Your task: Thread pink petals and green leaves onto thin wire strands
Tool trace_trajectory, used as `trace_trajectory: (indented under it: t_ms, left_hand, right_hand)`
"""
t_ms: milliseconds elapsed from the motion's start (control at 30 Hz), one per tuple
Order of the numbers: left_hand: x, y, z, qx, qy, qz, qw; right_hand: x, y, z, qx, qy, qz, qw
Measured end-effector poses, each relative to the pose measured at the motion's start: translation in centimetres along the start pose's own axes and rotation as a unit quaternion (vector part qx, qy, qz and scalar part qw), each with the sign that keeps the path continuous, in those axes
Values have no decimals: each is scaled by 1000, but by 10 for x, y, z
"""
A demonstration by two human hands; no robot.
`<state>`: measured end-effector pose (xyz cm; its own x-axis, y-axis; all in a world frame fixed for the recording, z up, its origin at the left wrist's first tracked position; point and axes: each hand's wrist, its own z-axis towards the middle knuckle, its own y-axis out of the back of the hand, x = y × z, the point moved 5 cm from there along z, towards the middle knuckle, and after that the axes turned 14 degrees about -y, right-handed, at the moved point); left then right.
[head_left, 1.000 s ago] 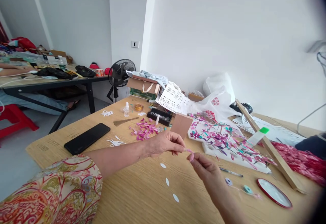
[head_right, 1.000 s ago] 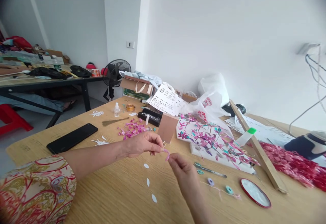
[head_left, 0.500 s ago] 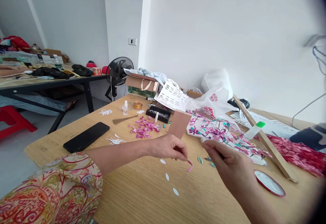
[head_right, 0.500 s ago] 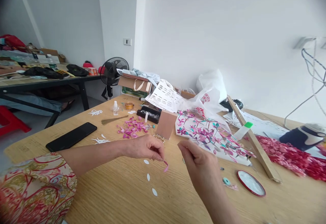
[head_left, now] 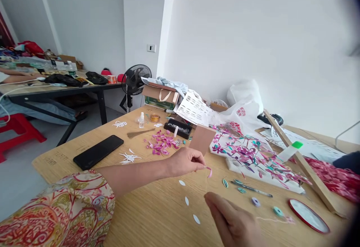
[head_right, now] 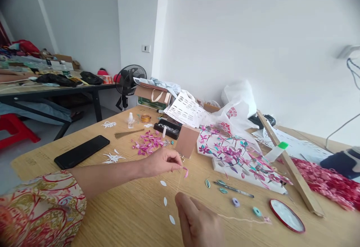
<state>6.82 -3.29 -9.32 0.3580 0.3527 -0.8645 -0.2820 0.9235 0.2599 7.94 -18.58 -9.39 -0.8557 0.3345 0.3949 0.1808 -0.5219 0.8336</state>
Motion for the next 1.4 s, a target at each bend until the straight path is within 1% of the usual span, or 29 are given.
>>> trace_trajectory:
  t_ms: [67, 100, 133, 167, 200, 233, 267, 300, 400, 500, 567, 633, 667, 733, 767, 833, 867, 900, 933, 1000, 1067, 1133, 1167, 1233, 1300, 1367, 1400]
  left_hand:
    - [-7, -6, 1, 62, -41, 70, 995]
    - [-11, -10, 0, 99, -49, 72, 991]
    - [-14, -14, -2, 136, -44, 50, 988]
    - [-16, -18, -3, 167, -28, 10, 986]
    - [-18, -21, -5, 186, -7, -40, 982]
    - [-19, -23, -7, 195, 13, -93, 976]
    - [-20, -23, -9, 190, 30, -142, 971]
    - [-21, -22, -10, 173, 41, -184, 967]
    - [-17, -16, -13, 96, 65, -254, 960]
    - [-9, -9, -12, 22, 71, -274, 959]
    - [-3, -6, -10, -17, 63, -254, 965]
    - [3, -6, -7, -31, 58, -192, 979]
    - [4, -7, -6, -26, 52, -143, 988]
    - [1, -11, -3, 8, 17, -27, 999]
    - [-3, -14, -2, 31, -11, 26, 999]
    - [-13, -21, -2, 82, -68, 90, 990]
    - [-17, -24, -3, 106, -84, 93, 986]
    - [-20, -27, -4, 126, -85, 79, 985]
    - [-22, -28, -6, 138, -73, 51, 986]
    - [-23, -28, -9, 134, -24, -37, 990]
    - [-21, -24, -11, 92, 26, -126, 987]
    - [-20, -19, -12, 44, 46, -174, 983]
    - [-19, -17, -12, 21, 48, -183, 982]
    - [-17, -13, -10, -17, 50, -178, 983]
    - [-13, -11, -9, -37, 60, -144, 987]
    - [-11, -10, -6, -29, 48, -60, 997]
    - [-12, -11, -4, -13, 23, -3, 1000]
  right_hand:
    - [3, 27, 6, -60, 6, -18, 998]
    - [0, 39, 11, -88, -6, -29, 996]
    - [-5, 49, 19, -109, -24, -39, 993]
    - [-12, 55, 27, -117, -41, -47, 991]
    - [-20, 57, 35, -118, -61, -48, 990]
    - [-28, 55, 42, -109, -79, -35, 990]
    - [-37, 50, 48, -93, -97, -13, 991]
    - [-45, 41, 52, -73, -112, 14, 991]
    - [-58, 8, 51, -24, -127, 87, 988]
    - [-54, -20, 33, -2, -127, 79, 989]
    - [-41, -27, 17, 9, -97, 57, 994]
    - [-23, -25, 4, 21, -54, 28, 998]
    - [-15, -20, 0, 22, -33, 10, 999]
    - [-1, -4, -3, 6, -2, -22, 1000]
    - [3, 7, 0, -11, 8, -31, 999]
    - [3, 27, 10, -56, 7, -34, 998]
    - [-2, 35, 18, -69, -9, -34, 997]
    - [-10, 40, 26, -80, -37, -31, 996]
    - [-20, 42, 33, -85, -66, -21, 994]
    - [-38, 36, 45, -73, -115, 24, 990]
    - [-50, 20, 49, -38, -136, 84, 986]
    - [-53, -1, 45, -6, -150, 115, 982]
    - [-52, -10, 40, 4, -156, 114, 981]
    - [-43, -23, 27, 13, -148, 97, 984]
    - [-29, -28, 13, 13, -113, 73, 991]
    - [-14, -22, 1, 12, -74, 40, 996]
    - [-8, -17, -2, 13, -59, 21, 998]
